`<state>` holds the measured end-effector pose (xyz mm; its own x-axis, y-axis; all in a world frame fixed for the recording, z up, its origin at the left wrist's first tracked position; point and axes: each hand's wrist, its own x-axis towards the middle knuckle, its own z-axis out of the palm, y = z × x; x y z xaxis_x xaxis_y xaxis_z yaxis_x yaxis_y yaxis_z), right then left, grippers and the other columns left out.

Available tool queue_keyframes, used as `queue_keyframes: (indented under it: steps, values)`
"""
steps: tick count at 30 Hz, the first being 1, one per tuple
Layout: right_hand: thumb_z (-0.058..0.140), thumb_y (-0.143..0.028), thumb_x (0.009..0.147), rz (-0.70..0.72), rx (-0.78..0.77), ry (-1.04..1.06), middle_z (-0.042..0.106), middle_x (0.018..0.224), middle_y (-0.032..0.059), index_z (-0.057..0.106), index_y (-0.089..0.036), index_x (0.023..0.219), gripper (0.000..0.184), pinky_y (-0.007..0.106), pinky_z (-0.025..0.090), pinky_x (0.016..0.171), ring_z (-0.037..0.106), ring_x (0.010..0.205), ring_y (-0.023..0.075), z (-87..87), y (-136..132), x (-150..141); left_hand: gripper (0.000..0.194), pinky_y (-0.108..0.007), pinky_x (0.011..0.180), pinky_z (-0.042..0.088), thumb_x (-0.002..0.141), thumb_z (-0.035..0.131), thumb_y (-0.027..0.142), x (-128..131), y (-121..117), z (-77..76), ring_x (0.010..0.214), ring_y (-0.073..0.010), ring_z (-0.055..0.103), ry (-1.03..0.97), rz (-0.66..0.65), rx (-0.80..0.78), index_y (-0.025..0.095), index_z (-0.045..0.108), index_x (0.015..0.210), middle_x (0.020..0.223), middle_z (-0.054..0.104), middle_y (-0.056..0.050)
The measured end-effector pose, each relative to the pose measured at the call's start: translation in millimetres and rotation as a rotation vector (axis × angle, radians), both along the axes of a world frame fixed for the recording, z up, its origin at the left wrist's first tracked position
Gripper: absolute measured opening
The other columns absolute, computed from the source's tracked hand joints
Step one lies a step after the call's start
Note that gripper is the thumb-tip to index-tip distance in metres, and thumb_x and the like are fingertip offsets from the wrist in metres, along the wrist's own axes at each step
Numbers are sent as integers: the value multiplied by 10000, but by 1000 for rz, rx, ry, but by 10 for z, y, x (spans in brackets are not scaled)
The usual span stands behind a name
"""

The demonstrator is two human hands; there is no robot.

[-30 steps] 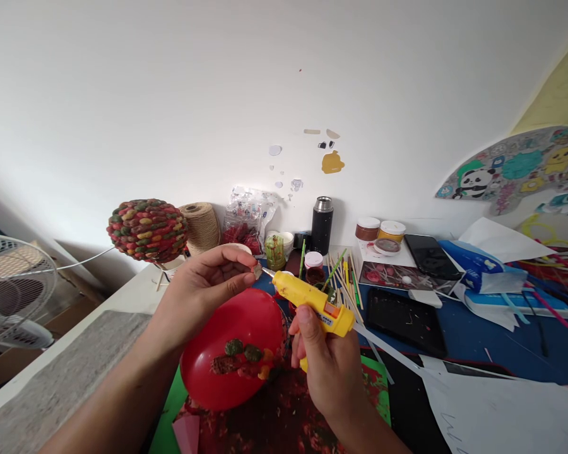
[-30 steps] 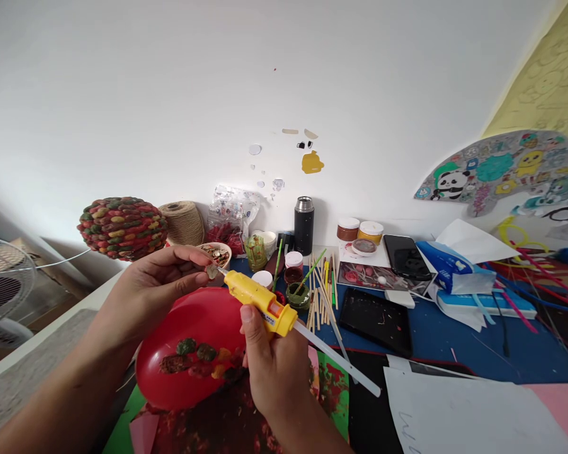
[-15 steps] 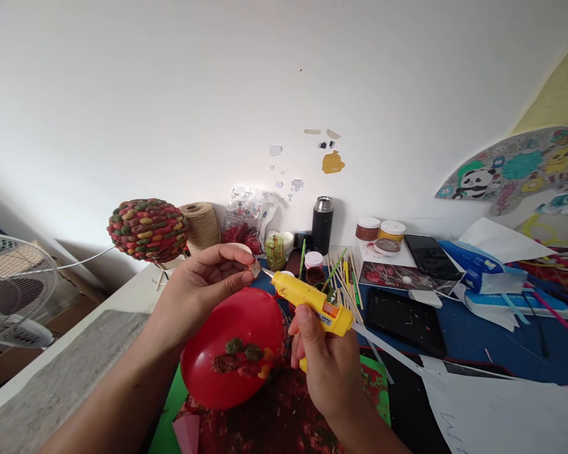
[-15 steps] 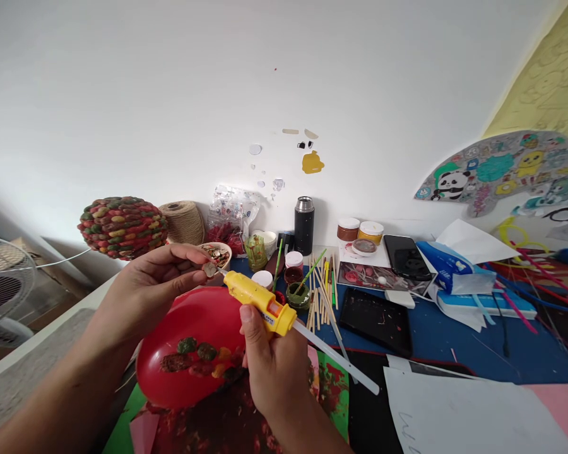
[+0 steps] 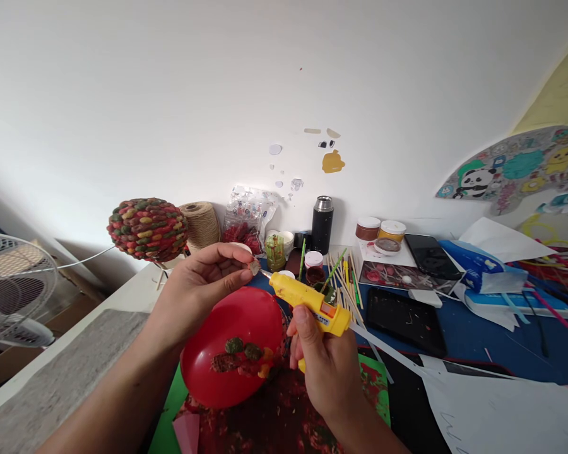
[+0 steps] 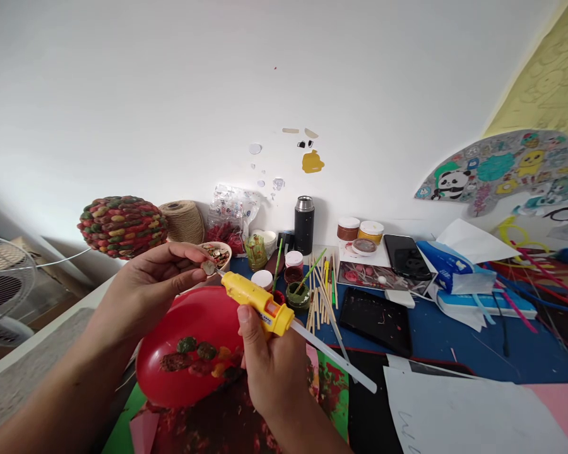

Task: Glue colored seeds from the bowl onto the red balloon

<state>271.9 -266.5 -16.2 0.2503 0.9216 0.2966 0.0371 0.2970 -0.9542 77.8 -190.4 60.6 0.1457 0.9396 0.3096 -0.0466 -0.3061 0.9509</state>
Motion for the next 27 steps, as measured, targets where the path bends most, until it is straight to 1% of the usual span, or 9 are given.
queue_keyframes:
  steps: [4,9,14,24,27]
  values:
    - [561,-924,1067,18,-3,-7,525,477,-37,654,-265,736,744,308,471,455,584,412,189,7,-6,0,291,-216,856,707,795,1111,395,-1,-1,-3,1008,-204,842,-14,2,-4,240,923,955,1163,890,-91]
    - [555,-929,1065,10,-8,-14,511,475,-41,647,-266,731,748,312,470,459,586,407,190,-1,3,2,307,-219,824,710,775,1122,388,0,0,-4,936,-196,840,-30,12,1,227,923,945,1117,892,-90]
    - [565,-946,1047,25,-39,2,512,492,-42,652,-262,747,753,313,486,471,594,424,193,-50,-1,-8,318,-213,836,713,776,1123,393,-9,20,-31,975,-203,850,-37,9,3,222,925,957,1140,900,-100]
    - [612,-909,1052,21,-38,21,526,482,-38,677,-258,746,722,307,482,461,596,418,193,-86,-1,-7,321,-181,811,705,753,1139,382,-4,35,-38,912,-166,844,-70,4,11,231,930,945,1083,897,-74]
    - [613,-919,1044,28,-43,32,522,486,-39,671,-258,743,728,304,472,463,584,421,186,-86,-5,-10,335,-197,809,713,737,1148,382,-1,36,-33,909,-174,845,-71,10,15,224,928,934,1074,895,-79]
